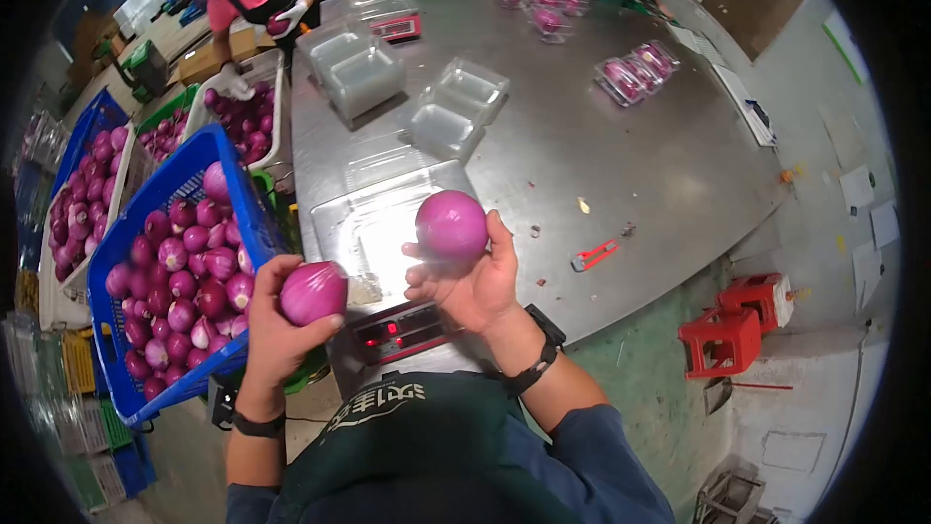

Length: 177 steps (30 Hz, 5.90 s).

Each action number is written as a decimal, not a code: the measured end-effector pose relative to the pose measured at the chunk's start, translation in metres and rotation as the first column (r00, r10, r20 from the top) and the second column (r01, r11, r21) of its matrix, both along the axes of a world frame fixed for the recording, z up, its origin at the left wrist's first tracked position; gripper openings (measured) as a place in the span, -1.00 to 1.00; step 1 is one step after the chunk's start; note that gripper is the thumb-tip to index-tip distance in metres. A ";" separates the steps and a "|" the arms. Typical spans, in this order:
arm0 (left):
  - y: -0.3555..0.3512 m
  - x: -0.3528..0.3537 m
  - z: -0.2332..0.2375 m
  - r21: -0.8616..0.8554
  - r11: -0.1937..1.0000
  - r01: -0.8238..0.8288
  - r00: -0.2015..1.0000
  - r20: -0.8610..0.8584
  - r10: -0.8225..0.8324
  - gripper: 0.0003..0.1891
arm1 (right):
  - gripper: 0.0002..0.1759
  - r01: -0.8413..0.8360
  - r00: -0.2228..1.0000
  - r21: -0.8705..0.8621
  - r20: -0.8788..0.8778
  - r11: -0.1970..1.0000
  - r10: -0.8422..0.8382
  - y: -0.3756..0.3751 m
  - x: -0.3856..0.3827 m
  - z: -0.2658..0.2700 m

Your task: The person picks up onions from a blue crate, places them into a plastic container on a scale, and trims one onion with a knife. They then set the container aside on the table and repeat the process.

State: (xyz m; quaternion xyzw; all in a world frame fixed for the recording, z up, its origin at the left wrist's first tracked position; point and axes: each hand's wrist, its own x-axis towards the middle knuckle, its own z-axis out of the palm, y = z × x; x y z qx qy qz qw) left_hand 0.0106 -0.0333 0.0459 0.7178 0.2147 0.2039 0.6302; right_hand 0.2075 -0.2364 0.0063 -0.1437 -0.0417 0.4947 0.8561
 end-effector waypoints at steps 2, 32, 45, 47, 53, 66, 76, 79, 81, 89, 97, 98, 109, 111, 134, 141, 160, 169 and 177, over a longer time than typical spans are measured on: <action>-0.017 0.029 -0.004 0.363 0.932 0.004 0.994 -0.100 0.035 -0.23 | 0.07 -0.048 0.999 -0.080 -0.003 0.996 0.048 -0.015 0.003 0.007; -0.026 0.078 -0.095 0.689 0.723 -0.056 0.985 -0.081 0.154 -0.35 | -0.28 0.669 -0.362 -0.208 0.747 0.713 0.558 0.024 0.036 -0.016; -0.045 0.008 -0.104 -0.359 0.898 -0.254 0.965 -0.154 0.212 -0.41 | -0.15 0.396 0.764 -0.800 0.560 0.452 0.322 0.059 0.116 -0.045; -0.044 0.006 -0.094 -0.578 0.788 -0.214 0.976 -0.161 0.147 -0.46 | -0.16 0.359 0.770 -0.780 0.558 0.512 0.311 0.073 0.128 -0.055; -0.036 -0.002 -0.086 -0.803 0.581 -0.130 0.984 -0.034 0.173 -0.62 | -0.11 0.551 0.154 -0.515 0.836 0.657 0.526 0.030 0.110 -0.031; -0.029 0.012 -0.105 -0.728 0.646 -0.229 0.972 -0.136 0.192 -0.87 | -0.47 0.393 0.442 -0.786 0.617 0.478 0.651 -0.038 0.029 -0.056; -0.041 0.056 -0.105 -0.730 0.661 -0.175 0.984 -0.121 0.127 -0.62 | -0.65 0.078 0.811 -0.776 0.415 0.626 0.413 -0.062 0.061 -0.064; -0.047 0.081 -0.106 -0.733 0.663 -0.154 0.988 -0.127 0.089 -0.59 | -0.30 0.137 0.718 -0.788 0.497 0.601 0.488 -0.089 0.094 -0.066; -0.058 0.105 -0.101 -0.714 0.687 -0.139 0.988 -0.143 0.051 -0.57 | -0.13 0.180 0.728 -0.832 0.471 0.524 0.498 -0.096 0.107 -0.053; -0.109 0.166 -0.091 -0.563 0.827 -0.007 0.968 -0.211 -0.135 -0.55 | -0.36 0.208 0.943 -0.718 0.328 0.665 0.059 -0.119 0.155 -0.104; -0.085 0.110 -0.097 -0.414 0.905 -0.100 0.946 -0.320 -0.042 -0.68 | -0.23 0.497 0.857 -0.783 0.373 0.374 -0.357 -0.160 0.356 -0.131; -0.080 0.100 -0.093 -0.390 0.906 -0.165 0.944 -0.327 0.031 -0.70 | -0.23 0.530 0.833 -0.782 0.410 0.328 -0.371 -0.159 0.377 -0.114; -0.038 0.038 -0.022 -0.364 0.844 -0.395 0.919 -0.159 0.362 -0.72 | -0.51 0.855 0.406 -0.480 0.854 0.195 0.325 -0.034 0.325 -0.087; -0.029 0.024 -0.003 -0.263 0.869 -0.419 0.908 -0.113 0.403 -0.72 | -0.59 0.864 0.169 -0.365 0.860 0.348 0.481 0.009 0.294 -0.081; 0.232 -0.280 0.051 0.698 0.604 -0.386 0.479 -0.408 0.777 -0.63 | -0.72 0.878 -0.188 -0.248 0.608 0.409 0.772 0.165 0.290 -0.163; 0.285 -0.205 -0.011 0.616 0.771 0.164 0.376 -0.761 0.528 -0.40 | -0.62 0.822 -0.223 -0.265 0.666 0.505 0.712 0.122 0.152 -0.062; 0.308 -0.188 -0.065 0.612 0.705 0.358 0.366 -0.786 0.497 -0.25 | -0.75 0.512 -0.223 -0.314 0.851 0.800 0.477 0.144 -0.050 0.041; 0.299 -0.186 -0.075 0.652 0.668 0.357 0.427 -0.751 0.504 -0.15 | -0.84 0.415 -0.284 -0.213 0.893 0.884 0.349 0.184 -0.085 0.051; 0.250 -0.137 0.016 -0.233 0.964 0.130 0.937 -0.289 -0.196 -0.27 | -0.32 0.354 -0.338 -0.121 0.908 0.927 0.248 0.238 -0.120 0.076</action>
